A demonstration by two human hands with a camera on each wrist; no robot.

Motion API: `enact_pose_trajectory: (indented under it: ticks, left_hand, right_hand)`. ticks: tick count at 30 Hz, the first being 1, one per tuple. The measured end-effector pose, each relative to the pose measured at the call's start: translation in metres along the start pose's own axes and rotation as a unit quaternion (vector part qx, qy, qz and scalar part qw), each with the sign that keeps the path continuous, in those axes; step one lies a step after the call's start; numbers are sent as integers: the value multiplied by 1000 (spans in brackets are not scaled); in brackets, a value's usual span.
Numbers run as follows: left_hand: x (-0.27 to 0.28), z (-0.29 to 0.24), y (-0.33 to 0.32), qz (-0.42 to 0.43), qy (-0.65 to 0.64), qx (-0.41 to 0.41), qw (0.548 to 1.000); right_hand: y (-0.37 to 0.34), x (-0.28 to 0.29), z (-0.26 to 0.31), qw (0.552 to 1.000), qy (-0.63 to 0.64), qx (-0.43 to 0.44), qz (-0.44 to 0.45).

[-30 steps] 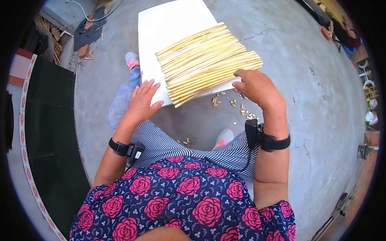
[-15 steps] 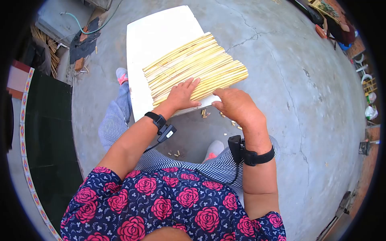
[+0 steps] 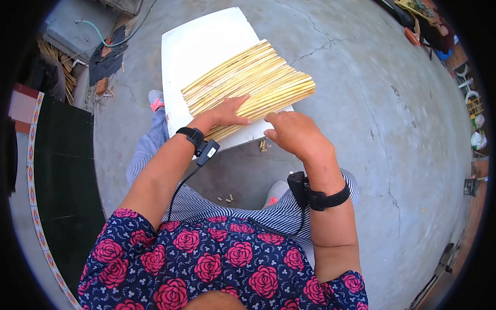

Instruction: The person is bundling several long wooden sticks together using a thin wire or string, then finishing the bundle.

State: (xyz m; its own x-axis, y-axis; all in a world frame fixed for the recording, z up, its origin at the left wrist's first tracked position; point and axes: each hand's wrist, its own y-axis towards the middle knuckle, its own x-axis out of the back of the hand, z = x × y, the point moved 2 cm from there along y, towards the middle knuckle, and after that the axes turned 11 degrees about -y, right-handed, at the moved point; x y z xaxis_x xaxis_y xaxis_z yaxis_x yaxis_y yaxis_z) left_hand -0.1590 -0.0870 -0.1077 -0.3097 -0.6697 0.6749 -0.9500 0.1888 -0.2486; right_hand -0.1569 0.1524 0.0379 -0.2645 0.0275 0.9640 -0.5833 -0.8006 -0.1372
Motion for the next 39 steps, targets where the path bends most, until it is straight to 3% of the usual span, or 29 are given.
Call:
enact_pose_trajectory:
  ticks: [7,15,21,25,29,33,39]
  left_hand:
    - [34,-15,-10,88,63,126,986]
    - [-10,10,-47,-97,123,62,986]
    - [-20,-12,-68,-161,220,27,962]
    - [-28,-16,-88,-158,195,-25,968]
    - [-15,-19,-114,-77,171,54,981]
    - [22,-21,-176,-137,155,52,977]
    - [47,-7,-282,-145,172,265,938]
  right_hand:
    - [-2,-2,-41,1000,-13,-6,6]
    - [4,-3,-33,998,11,-24,50]
    - [4,-11,-39,999,-9,-22,47]
    - [8,-16,-34,997,-16,-19,69]
    - [11,-2,-27,995,2,-40,92]
    - [16,-13,-28,996,-14,-23,88]
    - [13,0,-18,994,9,-48,101]
